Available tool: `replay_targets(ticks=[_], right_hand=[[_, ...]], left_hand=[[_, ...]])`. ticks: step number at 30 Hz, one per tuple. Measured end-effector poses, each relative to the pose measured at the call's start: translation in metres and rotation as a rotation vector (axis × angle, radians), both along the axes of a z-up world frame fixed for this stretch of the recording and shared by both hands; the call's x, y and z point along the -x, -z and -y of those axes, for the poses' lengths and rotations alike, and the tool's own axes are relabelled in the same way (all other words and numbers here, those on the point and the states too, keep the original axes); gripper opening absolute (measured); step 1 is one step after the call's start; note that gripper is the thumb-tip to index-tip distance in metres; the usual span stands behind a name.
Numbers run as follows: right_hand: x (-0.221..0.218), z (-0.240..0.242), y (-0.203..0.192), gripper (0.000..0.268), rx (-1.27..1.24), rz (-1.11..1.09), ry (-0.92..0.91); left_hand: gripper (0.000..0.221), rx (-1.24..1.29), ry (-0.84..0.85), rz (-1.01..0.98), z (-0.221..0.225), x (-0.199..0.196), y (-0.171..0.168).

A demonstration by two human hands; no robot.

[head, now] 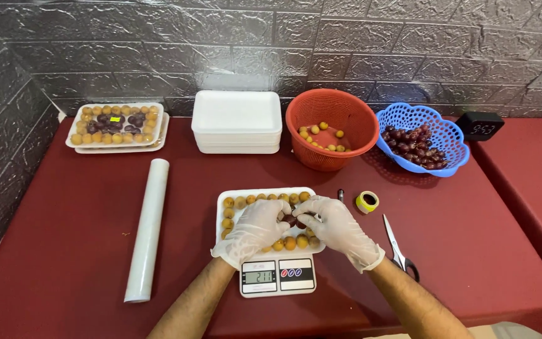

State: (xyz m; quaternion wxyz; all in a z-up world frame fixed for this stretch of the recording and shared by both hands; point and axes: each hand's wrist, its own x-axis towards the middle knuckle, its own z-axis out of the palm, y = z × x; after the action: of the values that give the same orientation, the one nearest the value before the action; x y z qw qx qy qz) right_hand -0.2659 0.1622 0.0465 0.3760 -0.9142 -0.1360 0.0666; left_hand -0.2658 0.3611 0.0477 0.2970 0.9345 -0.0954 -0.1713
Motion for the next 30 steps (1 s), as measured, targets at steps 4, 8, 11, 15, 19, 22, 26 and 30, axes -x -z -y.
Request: replay_targets(ticks=[4,8,11,15,19,22,26,30], right_hand=[[0.000,-0.006,0.010,0.019,0.101,-0.006,0.000],[0.004,-0.011,0.011,0.018,0.198,-0.022,0.001],[0.003,-0.011,0.015,0.017,0.232,0.011,-0.023],[0.003,-0.010,0.016,0.013,0.262,0.125,-0.086],[-0.002,-0.005,0.027,0.010,0.309,0.196,-0.144],[-0.002,-0.005,0.026,0.009,0.320,0.231,-0.152],[-0.004,-0.003,0.030,0.008,0.331,0.279,-0.175],[-0.005,-0.002,0.034,0.008,0.365,0.296,-0.195]], left_hand=[[0.036,-0.008,-0.006,0.002,-0.003,0.009,0.006],[0.035,-0.035,-0.009,0.038,-0.001,0.007,0.025],[0.033,-0.064,-0.010,0.045,0.001,0.008,0.027],[0.033,-0.080,-0.008,0.040,0.003,0.009,0.032],[0.032,-0.116,-0.013,0.060,0.007,0.007,0.044],[0.030,-0.119,-0.012,0.070,0.009,0.006,0.048],[0.029,-0.096,-0.019,0.072,0.009,0.004,0.054],[0.028,-0.121,-0.015,0.062,0.009,0.006,0.049]])
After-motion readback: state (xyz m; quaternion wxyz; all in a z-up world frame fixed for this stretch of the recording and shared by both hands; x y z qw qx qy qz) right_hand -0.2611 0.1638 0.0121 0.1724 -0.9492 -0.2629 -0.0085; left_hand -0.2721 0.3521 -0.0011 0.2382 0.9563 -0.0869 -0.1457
